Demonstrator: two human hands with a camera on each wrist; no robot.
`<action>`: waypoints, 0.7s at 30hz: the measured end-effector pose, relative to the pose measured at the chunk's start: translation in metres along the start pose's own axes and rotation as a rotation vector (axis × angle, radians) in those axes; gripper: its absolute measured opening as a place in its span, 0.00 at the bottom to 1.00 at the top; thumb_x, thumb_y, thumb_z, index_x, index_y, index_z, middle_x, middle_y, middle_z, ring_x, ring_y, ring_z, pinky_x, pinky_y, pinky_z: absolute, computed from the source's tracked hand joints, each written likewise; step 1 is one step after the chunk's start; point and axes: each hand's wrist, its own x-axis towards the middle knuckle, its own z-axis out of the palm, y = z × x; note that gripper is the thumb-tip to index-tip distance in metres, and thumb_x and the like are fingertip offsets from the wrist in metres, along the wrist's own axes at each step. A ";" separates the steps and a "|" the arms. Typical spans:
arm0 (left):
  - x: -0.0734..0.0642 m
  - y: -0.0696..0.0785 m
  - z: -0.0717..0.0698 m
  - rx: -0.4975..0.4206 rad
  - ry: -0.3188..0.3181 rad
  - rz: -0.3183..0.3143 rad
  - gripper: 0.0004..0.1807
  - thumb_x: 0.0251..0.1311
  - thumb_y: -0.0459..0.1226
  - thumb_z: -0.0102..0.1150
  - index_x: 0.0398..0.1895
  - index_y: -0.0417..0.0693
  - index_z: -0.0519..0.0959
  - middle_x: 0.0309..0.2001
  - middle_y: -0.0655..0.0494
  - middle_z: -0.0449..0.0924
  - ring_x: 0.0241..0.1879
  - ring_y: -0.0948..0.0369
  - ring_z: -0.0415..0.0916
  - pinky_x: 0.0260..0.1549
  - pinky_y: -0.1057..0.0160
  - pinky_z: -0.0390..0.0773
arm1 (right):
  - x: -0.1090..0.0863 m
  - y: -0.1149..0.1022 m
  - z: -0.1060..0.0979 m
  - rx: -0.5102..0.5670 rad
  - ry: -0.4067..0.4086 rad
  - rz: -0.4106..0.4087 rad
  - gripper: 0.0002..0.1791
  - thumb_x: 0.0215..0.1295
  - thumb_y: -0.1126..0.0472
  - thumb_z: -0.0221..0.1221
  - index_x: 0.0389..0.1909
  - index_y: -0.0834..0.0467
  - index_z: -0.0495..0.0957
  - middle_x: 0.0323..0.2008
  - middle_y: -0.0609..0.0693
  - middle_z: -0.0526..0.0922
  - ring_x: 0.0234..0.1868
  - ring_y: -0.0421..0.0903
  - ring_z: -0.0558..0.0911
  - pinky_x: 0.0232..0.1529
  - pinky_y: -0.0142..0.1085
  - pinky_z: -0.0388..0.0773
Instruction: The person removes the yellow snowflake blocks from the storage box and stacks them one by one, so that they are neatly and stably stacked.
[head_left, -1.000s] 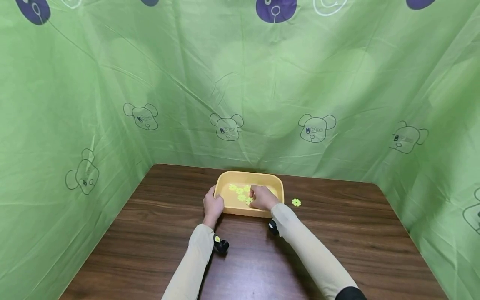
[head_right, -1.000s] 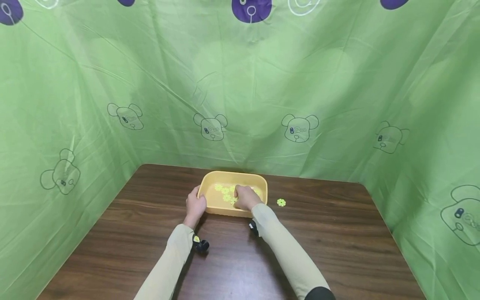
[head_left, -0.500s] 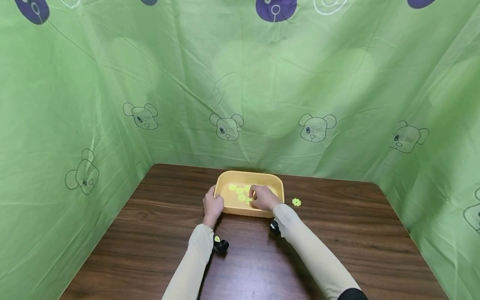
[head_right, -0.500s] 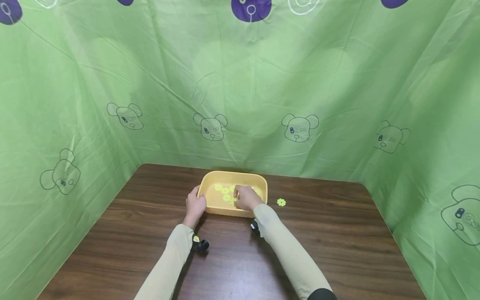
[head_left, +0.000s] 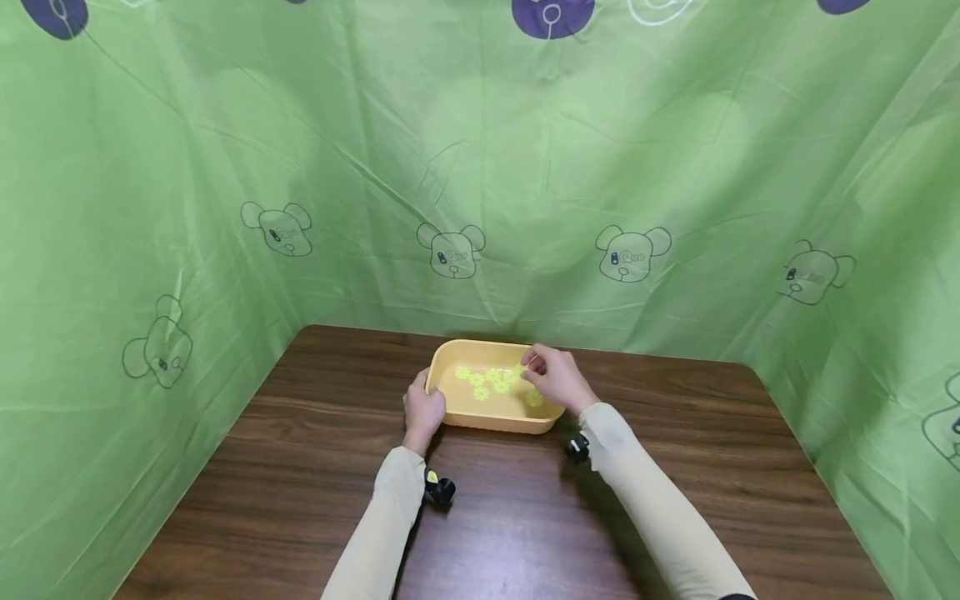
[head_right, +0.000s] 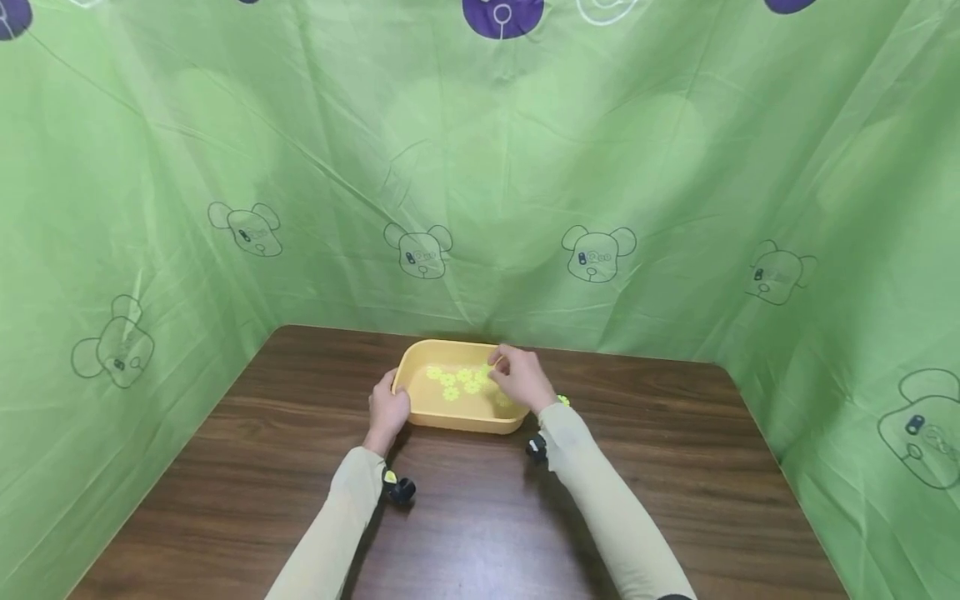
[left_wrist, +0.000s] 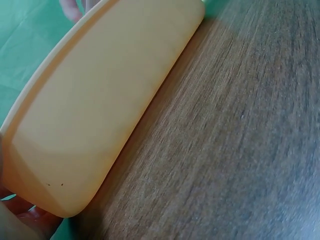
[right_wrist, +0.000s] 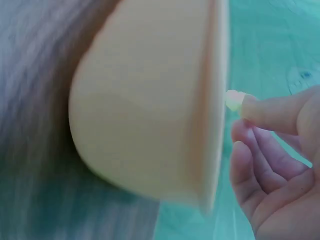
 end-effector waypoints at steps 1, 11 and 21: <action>0.000 0.000 0.000 -0.001 -0.001 -0.002 0.26 0.66 0.31 0.44 0.68 0.43 0.75 0.64 0.39 0.77 0.63 0.42 0.73 0.63 0.43 0.73 | -0.001 0.003 -0.006 0.001 0.024 0.002 0.06 0.64 0.65 0.67 0.41 0.59 0.82 0.31 0.49 0.87 0.32 0.42 0.84 0.37 0.38 0.81; -0.005 -0.003 0.000 0.011 0.003 -0.027 0.26 0.68 0.32 0.44 0.69 0.45 0.74 0.65 0.40 0.76 0.64 0.43 0.72 0.64 0.43 0.72 | -0.024 0.036 -0.038 0.071 0.138 0.121 0.07 0.64 0.62 0.67 0.41 0.58 0.83 0.34 0.51 0.87 0.34 0.45 0.83 0.39 0.39 0.79; -0.004 0.000 0.000 0.000 0.011 -0.007 0.27 0.67 0.31 0.44 0.69 0.43 0.73 0.64 0.39 0.77 0.63 0.43 0.73 0.63 0.44 0.73 | -0.042 0.071 -0.052 0.290 0.162 0.311 0.10 0.64 0.67 0.66 0.44 0.66 0.80 0.37 0.61 0.87 0.37 0.58 0.86 0.37 0.45 0.86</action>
